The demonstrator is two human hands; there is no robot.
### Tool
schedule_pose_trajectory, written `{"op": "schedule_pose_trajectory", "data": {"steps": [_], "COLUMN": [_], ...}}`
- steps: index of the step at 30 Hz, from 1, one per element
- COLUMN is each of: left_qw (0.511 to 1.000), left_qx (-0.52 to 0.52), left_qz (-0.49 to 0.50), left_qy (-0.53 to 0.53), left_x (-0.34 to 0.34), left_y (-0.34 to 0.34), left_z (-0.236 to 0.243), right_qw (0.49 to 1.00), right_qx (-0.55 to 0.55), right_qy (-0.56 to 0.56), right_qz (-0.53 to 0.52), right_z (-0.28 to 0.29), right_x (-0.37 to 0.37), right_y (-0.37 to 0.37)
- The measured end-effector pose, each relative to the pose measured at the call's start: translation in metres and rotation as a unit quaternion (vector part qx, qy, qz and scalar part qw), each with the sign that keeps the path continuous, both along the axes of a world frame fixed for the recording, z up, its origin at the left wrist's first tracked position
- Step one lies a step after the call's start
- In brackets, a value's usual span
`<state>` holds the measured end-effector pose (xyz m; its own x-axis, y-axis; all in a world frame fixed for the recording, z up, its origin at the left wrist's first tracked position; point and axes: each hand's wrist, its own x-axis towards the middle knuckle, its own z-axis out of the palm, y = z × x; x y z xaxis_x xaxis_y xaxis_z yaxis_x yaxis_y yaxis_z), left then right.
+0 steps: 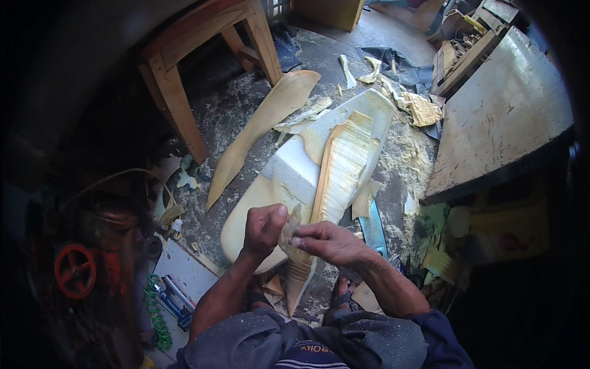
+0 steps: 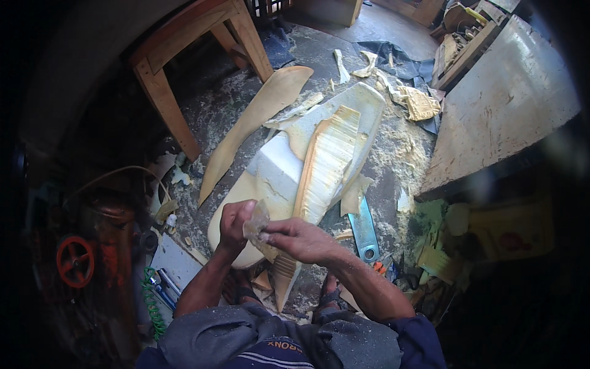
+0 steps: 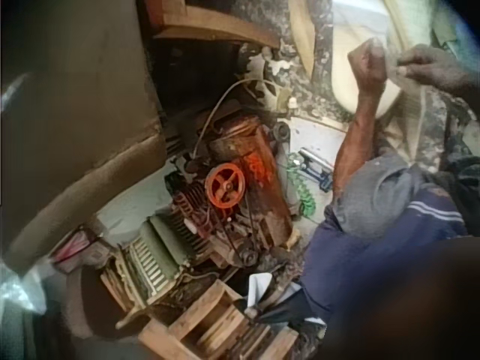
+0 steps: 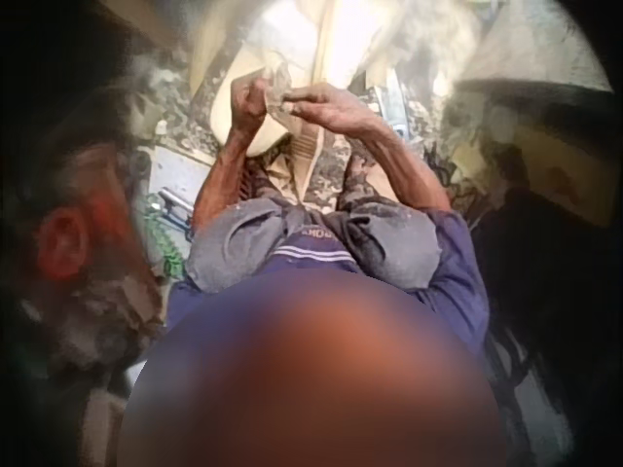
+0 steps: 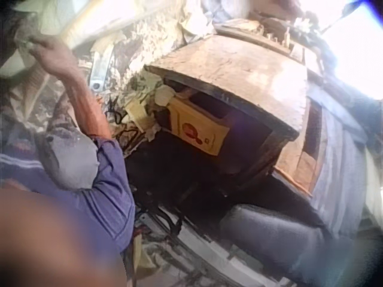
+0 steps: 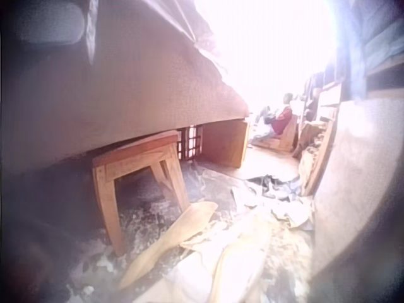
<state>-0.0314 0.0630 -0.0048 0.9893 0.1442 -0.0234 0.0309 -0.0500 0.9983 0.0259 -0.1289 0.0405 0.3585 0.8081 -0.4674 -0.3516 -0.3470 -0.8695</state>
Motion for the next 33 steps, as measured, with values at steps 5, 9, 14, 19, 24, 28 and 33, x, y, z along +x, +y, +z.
{"op": "schedule_pose_trajectory", "data": {"steps": [5, 9, 14, 19, 24, 28, 33], "left_qw": [0.994, 0.984, 0.983, 0.996, 0.960, 0.959, 0.962], "left_qx": [-0.004, -0.023, -0.004, 0.043, -0.220, -0.196, -0.184], "left_qz": [0.084, 0.150, 0.173, 0.079, 0.048, 0.044, 0.043], "left_qy": [-0.073, -0.098, -0.059, 0.001, 0.165, 0.200, 0.195], "left_x": [0.006, 0.005, -0.009, -0.033, -0.029, -0.016, -0.011], "left_y": [0.006, 0.017, 0.027, -0.003, -0.022, -0.030, -0.040], "left_z": [-0.031, -0.071, -0.099, -0.103, -0.094, -0.080, -0.068], "right_qw": [0.993, 0.964, 0.916, 0.924, 0.849, 0.830, 0.862], "right_qx": [0.030, 0.145, 0.257, -0.146, -0.268, -0.291, -0.252], "right_qy": [0.087, 0.198, 0.110, -0.261, -0.444, -0.466, -0.411], "right_qz": [-0.073, -0.107, -0.289, -0.237, -0.100, 0.096, 0.157], "right_z": [-0.008, -0.014, -0.024, -0.073, -0.098, -0.088, -0.072], "right_x": [0.015, 0.021, 0.068, 0.188, 0.245, 0.202, 0.197], "right_y": [-0.021, -0.042, -0.079, -0.092, -0.063, -0.046, -0.048]}}
